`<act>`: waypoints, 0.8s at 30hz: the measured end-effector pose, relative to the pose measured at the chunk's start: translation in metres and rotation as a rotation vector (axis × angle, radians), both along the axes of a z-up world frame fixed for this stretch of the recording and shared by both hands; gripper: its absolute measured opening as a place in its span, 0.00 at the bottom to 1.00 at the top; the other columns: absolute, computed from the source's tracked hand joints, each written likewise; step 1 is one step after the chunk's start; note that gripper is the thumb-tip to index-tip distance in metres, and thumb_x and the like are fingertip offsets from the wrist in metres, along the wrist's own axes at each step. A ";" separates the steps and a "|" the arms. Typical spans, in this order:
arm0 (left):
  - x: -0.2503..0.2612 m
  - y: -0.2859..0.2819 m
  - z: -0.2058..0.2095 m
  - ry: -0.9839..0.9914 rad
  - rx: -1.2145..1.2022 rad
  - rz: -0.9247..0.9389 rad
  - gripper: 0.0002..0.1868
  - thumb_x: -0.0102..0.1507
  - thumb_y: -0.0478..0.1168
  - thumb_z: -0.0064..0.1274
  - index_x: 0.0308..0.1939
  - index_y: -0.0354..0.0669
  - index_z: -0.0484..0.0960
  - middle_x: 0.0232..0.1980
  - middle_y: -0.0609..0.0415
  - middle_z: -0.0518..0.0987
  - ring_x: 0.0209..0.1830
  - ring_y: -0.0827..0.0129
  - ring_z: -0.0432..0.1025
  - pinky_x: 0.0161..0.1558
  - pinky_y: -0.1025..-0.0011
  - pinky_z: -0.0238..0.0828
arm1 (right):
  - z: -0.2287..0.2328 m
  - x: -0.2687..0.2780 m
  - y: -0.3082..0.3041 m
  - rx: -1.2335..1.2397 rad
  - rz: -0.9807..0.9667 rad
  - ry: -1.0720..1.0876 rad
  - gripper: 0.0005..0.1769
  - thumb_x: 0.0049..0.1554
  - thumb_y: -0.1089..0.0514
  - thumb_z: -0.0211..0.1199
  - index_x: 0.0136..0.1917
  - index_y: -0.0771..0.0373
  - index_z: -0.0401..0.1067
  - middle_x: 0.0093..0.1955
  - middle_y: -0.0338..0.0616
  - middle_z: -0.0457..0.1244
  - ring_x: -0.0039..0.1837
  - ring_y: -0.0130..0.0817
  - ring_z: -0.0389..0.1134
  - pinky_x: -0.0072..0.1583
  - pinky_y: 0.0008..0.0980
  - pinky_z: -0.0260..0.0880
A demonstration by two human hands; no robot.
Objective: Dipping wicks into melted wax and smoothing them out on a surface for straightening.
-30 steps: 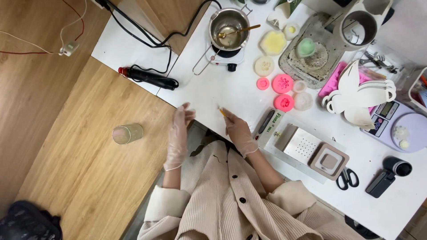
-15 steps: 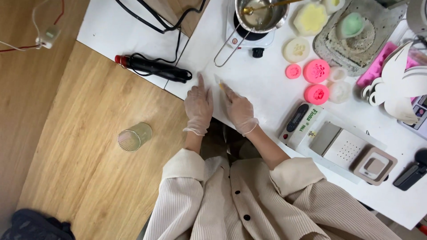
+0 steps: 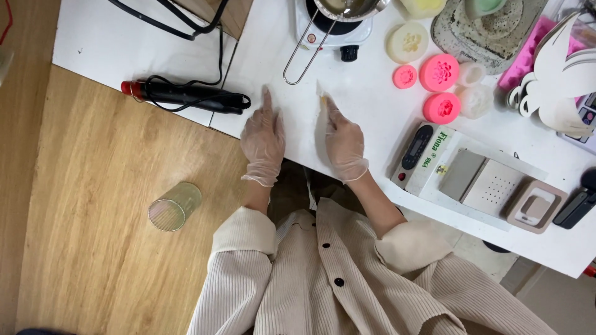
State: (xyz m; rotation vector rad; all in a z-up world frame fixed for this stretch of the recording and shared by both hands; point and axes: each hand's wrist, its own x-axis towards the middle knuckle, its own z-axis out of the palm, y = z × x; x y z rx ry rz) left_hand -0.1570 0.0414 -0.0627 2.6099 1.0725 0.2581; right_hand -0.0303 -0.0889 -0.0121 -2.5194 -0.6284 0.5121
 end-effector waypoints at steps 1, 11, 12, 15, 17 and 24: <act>-0.001 -0.001 0.001 -0.010 -0.012 -0.004 0.34 0.74 0.50 0.44 0.82 0.54 0.51 0.42 0.52 0.79 0.37 0.60 0.74 0.39 0.60 0.76 | 0.004 -0.005 0.005 -0.013 0.021 0.038 0.29 0.62 0.64 0.56 0.75 0.49 0.66 0.38 0.60 0.69 0.35 0.50 0.72 0.43 0.45 0.72; -0.003 0.004 0.002 -0.042 -0.032 -0.023 0.32 0.76 0.50 0.42 0.82 0.53 0.50 0.45 0.51 0.80 0.39 0.60 0.75 0.43 0.62 0.76 | -0.025 -0.022 0.013 0.017 0.221 -0.032 0.24 0.59 0.64 0.59 0.68 0.61 0.72 0.42 0.59 0.71 0.35 0.46 0.72 0.42 0.41 0.74; -0.003 0.004 0.003 -0.039 -0.031 -0.020 0.32 0.76 0.50 0.42 0.82 0.53 0.50 0.45 0.51 0.80 0.39 0.60 0.75 0.43 0.62 0.76 | -0.012 -0.025 0.019 0.018 0.224 -0.029 0.24 0.59 0.64 0.59 0.68 0.61 0.72 0.42 0.59 0.71 0.35 0.46 0.72 0.42 0.41 0.74; -0.004 0.008 0.001 0.018 -0.080 -0.019 0.33 0.76 0.51 0.41 0.82 0.53 0.49 0.45 0.51 0.80 0.40 0.61 0.75 0.44 0.62 0.77 | 0.016 -0.030 0.035 0.051 0.227 0.031 0.23 0.60 0.62 0.58 0.69 0.62 0.71 0.39 0.59 0.71 0.31 0.45 0.71 0.39 0.41 0.72; -0.002 0.009 -0.007 0.003 -0.048 -0.043 0.33 0.75 0.52 0.40 0.82 0.55 0.49 0.47 0.53 0.80 0.41 0.61 0.76 0.44 0.62 0.77 | 0.018 -0.031 0.036 0.080 0.211 0.072 0.23 0.62 0.61 0.56 0.70 0.63 0.69 0.38 0.60 0.70 0.27 0.41 0.69 0.35 0.39 0.71; 0.006 0.004 -0.010 0.162 -0.017 -0.022 0.32 0.76 0.54 0.37 0.82 0.60 0.46 0.48 0.55 0.80 0.42 0.62 0.76 0.43 0.61 0.76 | -0.017 -0.037 0.030 0.078 0.208 0.046 0.20 0.64 0.61 0.56 0.69 0.62 0.71 0.39 0.58 0.71 0.28 0.39 0.70 0.36 0.37 0.71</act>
